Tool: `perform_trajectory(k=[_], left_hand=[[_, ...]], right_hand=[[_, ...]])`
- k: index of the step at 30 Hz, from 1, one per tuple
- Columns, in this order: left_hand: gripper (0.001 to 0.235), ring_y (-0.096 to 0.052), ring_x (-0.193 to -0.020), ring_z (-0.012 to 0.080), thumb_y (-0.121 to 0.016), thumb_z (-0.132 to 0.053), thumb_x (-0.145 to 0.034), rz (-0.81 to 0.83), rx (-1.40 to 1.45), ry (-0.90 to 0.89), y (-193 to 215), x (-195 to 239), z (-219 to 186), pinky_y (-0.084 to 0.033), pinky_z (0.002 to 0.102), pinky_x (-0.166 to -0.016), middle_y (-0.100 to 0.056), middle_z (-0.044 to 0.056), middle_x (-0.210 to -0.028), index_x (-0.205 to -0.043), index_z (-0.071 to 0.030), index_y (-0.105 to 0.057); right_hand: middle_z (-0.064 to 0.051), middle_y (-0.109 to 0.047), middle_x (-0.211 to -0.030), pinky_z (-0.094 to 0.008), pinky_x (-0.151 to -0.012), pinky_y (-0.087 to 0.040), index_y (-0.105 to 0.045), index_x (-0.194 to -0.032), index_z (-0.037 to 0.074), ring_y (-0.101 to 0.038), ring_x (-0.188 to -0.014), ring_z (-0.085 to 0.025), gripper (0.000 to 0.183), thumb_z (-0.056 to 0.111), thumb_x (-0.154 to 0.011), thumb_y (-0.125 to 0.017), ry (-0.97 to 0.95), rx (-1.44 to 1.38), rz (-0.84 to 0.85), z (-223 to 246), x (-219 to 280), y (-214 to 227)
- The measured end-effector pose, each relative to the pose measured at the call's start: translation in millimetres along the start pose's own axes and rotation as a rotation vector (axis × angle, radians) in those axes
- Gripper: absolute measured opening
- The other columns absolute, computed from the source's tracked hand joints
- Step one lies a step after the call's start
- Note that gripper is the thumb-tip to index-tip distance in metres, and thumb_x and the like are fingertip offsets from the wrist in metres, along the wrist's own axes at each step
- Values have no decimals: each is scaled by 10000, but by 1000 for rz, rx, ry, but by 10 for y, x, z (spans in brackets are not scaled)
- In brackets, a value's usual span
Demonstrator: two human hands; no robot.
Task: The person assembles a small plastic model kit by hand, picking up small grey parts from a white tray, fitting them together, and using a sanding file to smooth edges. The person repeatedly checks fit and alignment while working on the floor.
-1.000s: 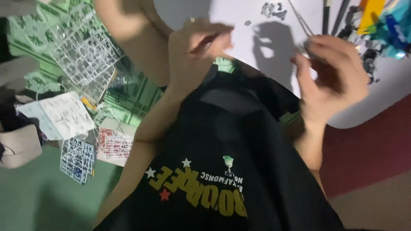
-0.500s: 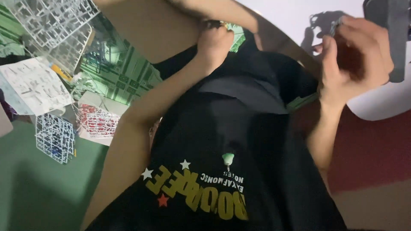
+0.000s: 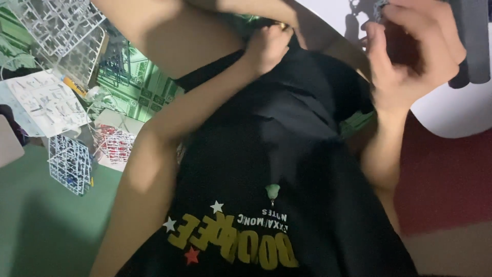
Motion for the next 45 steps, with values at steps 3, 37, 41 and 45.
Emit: perform_trajectory(k=[3, 37, 41, 45], left_hand=[[132, -652, -604, 352, -563, -60, -777, 38, -218, 110, -313, -109, -8, -540, 453, -571, -649, 119, -838, -831, -59, -684], [180, -725, -704, 189, -732, -68, -847, -385, 1217, -3, 2329, -367, -963, -571, 262, -654, -718, 113, -726, -1016, -14, -701], [150, -731, -695, 194, -714, -101, -875, -414, 1052, -82, 2407, -422, -1017, -562, 240, -618, -731, 77, -750, -1020, -66, -716], [140, -735, -735, 153, -696, -111, -894, -459, 967, -118, 2427, -387, -1019, -552, 211, -675, -741, 22, -779, -1032, -102, -718]], right_hand=[[-295, -644, -1044, -384, -658, -404, -649, -1004, -200, -545, -772, -330, 195, -197, -900, -814, 10, 19, -3, 13, -8, -4], [-312, -638, -818, -428, -567, -591, -634, -914, -206, -669, -766, -395, 165, -127, -815, -740, -110, -55, -227, 539, -604, -303], [-323, -640, -805, -410, -561, -587, -636, -889, -217, -677, -769, -407, 173, -123, -807, -756, -80, -31, -244, 530, -596, -274], [-322, -644, -814, -389, -560, -582, -644, -882, -211, -678, -770, -394, 164, -116, -820, -761, -60, -37, -255, 506, -564, -260]])
Point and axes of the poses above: each hand's wrist, its own x-axis away from the middle knuckle, its own y-axis out of the back of the hand, z = x × y, the point moved 4 cm from there along -x, towards the middle knuckle
